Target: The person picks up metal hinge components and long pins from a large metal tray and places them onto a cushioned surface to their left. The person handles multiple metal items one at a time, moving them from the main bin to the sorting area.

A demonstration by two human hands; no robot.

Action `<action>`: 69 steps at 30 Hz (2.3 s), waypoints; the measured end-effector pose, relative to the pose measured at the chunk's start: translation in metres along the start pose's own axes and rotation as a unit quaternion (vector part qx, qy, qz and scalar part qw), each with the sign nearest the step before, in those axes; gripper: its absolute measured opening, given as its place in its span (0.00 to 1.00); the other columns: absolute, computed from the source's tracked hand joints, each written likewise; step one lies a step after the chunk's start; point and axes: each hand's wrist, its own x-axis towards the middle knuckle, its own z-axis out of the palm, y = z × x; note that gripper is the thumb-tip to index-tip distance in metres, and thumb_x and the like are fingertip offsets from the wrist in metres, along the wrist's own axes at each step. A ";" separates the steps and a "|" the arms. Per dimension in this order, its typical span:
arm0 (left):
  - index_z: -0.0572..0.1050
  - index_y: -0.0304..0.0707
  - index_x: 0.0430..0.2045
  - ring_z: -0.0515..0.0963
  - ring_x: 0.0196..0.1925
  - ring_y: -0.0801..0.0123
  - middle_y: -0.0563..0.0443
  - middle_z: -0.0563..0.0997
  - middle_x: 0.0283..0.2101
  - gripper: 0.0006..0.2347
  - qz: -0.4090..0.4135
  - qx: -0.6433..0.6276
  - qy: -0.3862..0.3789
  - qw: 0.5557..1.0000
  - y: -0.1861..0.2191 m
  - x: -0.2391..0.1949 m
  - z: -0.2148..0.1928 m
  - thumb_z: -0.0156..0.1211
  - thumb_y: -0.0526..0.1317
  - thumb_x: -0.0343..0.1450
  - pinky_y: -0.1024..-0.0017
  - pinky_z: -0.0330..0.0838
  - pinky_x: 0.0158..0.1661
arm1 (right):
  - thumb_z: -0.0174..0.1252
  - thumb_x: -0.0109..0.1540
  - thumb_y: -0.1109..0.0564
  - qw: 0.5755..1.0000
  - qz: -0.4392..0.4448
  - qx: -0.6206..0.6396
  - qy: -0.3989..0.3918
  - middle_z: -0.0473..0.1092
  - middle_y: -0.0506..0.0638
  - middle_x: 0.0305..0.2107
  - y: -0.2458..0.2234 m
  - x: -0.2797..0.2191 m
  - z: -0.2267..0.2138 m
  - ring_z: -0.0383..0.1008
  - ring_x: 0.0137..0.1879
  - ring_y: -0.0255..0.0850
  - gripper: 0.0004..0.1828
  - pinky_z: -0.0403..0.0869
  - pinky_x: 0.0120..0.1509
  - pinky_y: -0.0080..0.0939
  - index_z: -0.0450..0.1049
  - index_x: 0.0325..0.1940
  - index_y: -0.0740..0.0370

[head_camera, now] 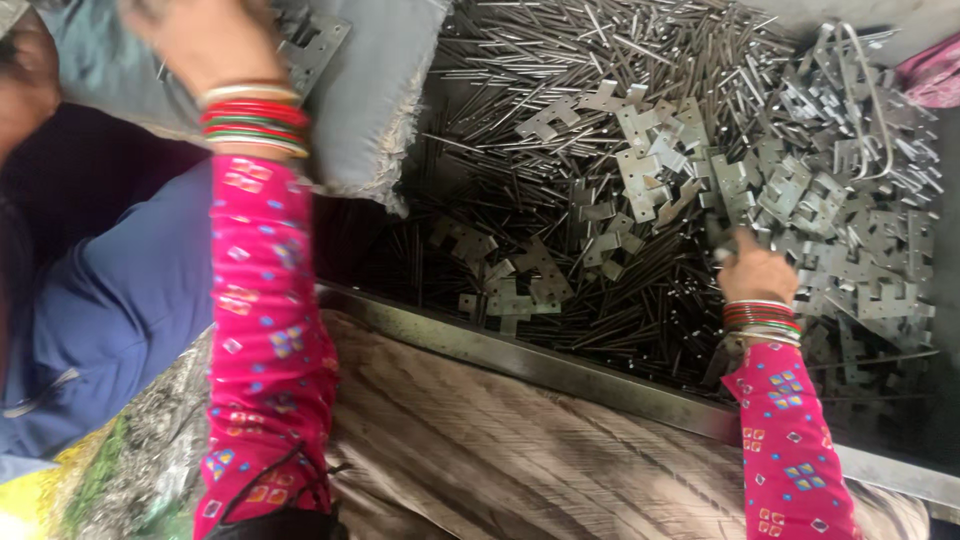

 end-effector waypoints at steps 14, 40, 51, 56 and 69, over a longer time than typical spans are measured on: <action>0.82 0.42 0.30 0.85 0.38 0.50 0.41 0.84 0.34 0.11 0.314 -0.365 -0.567 0.668 0.239 -0.113 -0.201 0.67 0.49 0.67 0.57 0.78 0.36 | 0.55 0.72 0.53 0.505 0.000 0.860 0.065 0.75 0.61 0.43 -0.007 -0.088 -0.137 0.79 0.44 0.54 0.17 0.80 0.48 0.56 0.69 0.59 0.69; 0.78 0.35 0.47 0.83 0.30 0.64 0.43 0.82 0.34 0.14 -0.056 -0.735 -0.487 0.469 0.213 -0.058 -0.179 0.59 0.30 0.67 0.62 0.80 0.32 | 0.64 0.49 0.61 0.925 -0.375 0.059 -0.002 0.70 0.50 0.34 -0.094 -0.066 -0.060 0.76 0.44 0.49 0.15 0.75 0.43 0.53 0.76 0.40 0.54; 0.67 0.22 0.56 0.85 0.52 0.60 0.40 0.81 0.51 0.23 -0.204 -0.825 -0.527 0.033 0.201 -0.032 -0.184 0.49 0.26 0.64 0.59 0.84 0.53 | 0.56 0.67 0.63 0.662 0.047 0.743 0.082 0.73 0.56 0.39 -0.039 -0.068 -0.080 0.75 0.43 0.49 0.04 0.77 0.52 0.52 0.73 0.46 0.64; 0.66 0.28 0.50 0.84 0.46 0.61 0.43 0.80 0.47 0.18 -0.213 -0.806 -0.536 0.134 0.242 -0.072 -0.222 0.59 0.32 0.66 0.59 0.81 0.39 | 0.47 0.60 0.60 0.404 0.184 0.879 -0.175 0.73 0.58 0.41 -0.064 -0.079 -0.106 0.73 0.47 0.52 0.14 0.76 0.51 0.74 0.73 0.46 0.63; 0.78 0.43 0.47 0.82 0.24 0.52 0.46 0.80 0.22 0.18 0.185 -0.258 -0.312 0.895 0.180 -0.024 -0.197 0.62 0.37 0.62 0.54 0.75 0.34 | 0.62 0.61 0.33 0.982 -0.072 0.176 -0.015 0.77 0.63 0.38 -0.052 -0.090 -0.086 0.79 0.39 0.59 0.33 0.75 0.42 0.58 0.76 0.60 0.59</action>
